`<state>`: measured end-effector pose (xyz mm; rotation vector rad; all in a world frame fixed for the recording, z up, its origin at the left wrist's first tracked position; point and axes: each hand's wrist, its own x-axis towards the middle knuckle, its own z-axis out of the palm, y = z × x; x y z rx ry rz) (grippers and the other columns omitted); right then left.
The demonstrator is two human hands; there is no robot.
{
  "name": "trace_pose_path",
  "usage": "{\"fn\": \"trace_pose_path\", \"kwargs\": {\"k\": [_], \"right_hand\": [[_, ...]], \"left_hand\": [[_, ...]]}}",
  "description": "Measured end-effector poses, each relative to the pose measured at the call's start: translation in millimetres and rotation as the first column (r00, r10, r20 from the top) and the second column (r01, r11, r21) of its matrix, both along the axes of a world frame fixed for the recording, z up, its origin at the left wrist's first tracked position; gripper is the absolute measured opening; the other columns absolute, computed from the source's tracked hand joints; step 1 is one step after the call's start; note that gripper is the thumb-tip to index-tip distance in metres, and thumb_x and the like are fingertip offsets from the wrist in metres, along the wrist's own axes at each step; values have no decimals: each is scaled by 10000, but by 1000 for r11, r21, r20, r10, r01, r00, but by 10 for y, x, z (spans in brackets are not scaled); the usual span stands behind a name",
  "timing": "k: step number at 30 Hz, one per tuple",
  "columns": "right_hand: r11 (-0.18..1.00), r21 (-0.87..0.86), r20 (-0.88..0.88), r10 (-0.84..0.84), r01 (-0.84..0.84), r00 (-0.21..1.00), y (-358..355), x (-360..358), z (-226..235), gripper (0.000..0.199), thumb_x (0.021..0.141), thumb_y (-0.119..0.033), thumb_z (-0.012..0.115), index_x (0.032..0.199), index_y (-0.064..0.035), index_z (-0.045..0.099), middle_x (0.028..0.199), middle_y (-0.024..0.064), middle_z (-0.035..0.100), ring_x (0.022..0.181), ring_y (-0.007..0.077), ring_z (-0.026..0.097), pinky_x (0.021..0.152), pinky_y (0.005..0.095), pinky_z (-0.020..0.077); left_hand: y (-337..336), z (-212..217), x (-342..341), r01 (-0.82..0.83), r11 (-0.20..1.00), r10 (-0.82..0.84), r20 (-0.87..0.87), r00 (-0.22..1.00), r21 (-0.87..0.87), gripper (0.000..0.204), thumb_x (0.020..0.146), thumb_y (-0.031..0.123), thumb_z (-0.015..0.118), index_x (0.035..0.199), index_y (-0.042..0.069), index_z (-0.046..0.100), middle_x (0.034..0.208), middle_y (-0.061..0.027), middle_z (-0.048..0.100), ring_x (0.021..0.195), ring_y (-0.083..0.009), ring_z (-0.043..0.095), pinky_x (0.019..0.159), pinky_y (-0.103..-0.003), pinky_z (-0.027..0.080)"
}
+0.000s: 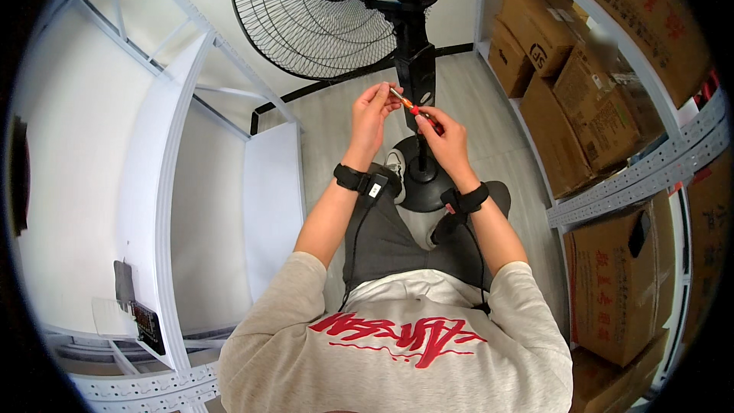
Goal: The person assembles a standing fan by using a screwdriver to tighten screws on the fan's neck and base. After securing the components, the person wipes the fan's body with a cloth.
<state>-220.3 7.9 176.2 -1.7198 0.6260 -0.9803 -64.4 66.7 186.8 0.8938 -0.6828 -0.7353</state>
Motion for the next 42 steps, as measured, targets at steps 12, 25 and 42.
{"fn": "trace_pose_path", "kwargs": {"k": [12, 25, 42], "right_hand": [[936, 110, 91, 326, -335, 941, 292, 360, 6, 257, 951, -215, 549, 1146, -57, 605, 798, 37, 674, 581, 53, 547, 523, 197, 428], [682, -233, 54, 721, -693, 691, 1785, 1880, 509, 254, 885, -190, 648, 1084, -33, 637, 812, 18, 587, 707, 85, 552, 574, 225, 423], [250, -364, 8, 964, -897, 266, 3579, 2999, 1184, 244, 810, -175, 717, 1003, -35, 667, 802, 53, 586, 701, 152, 554, 600, 276, 451]], "left_hand": [[675, 291, 98, -86, 989, 55, 246, 968, 119, 382, 910, 160, 605, 1238, -23, 537, 1085, -119, 650, 929, -135, 622, 787, -274, 498], [2786, 947, 796, -774, 633, 735, 300, 608, 18, 317, 907, 133, 613, 1172, -37, 578, 945, -104, 669, 839, -134, 638, 688, -257, 502], [4413, 1083, 1184, -971, -70, 879, 446, -167, -227, 673, 900, 16, 544, 1454, -24, 163, 1154, -161, 576, 907, -155, 619, 776, -276, 519]]}}
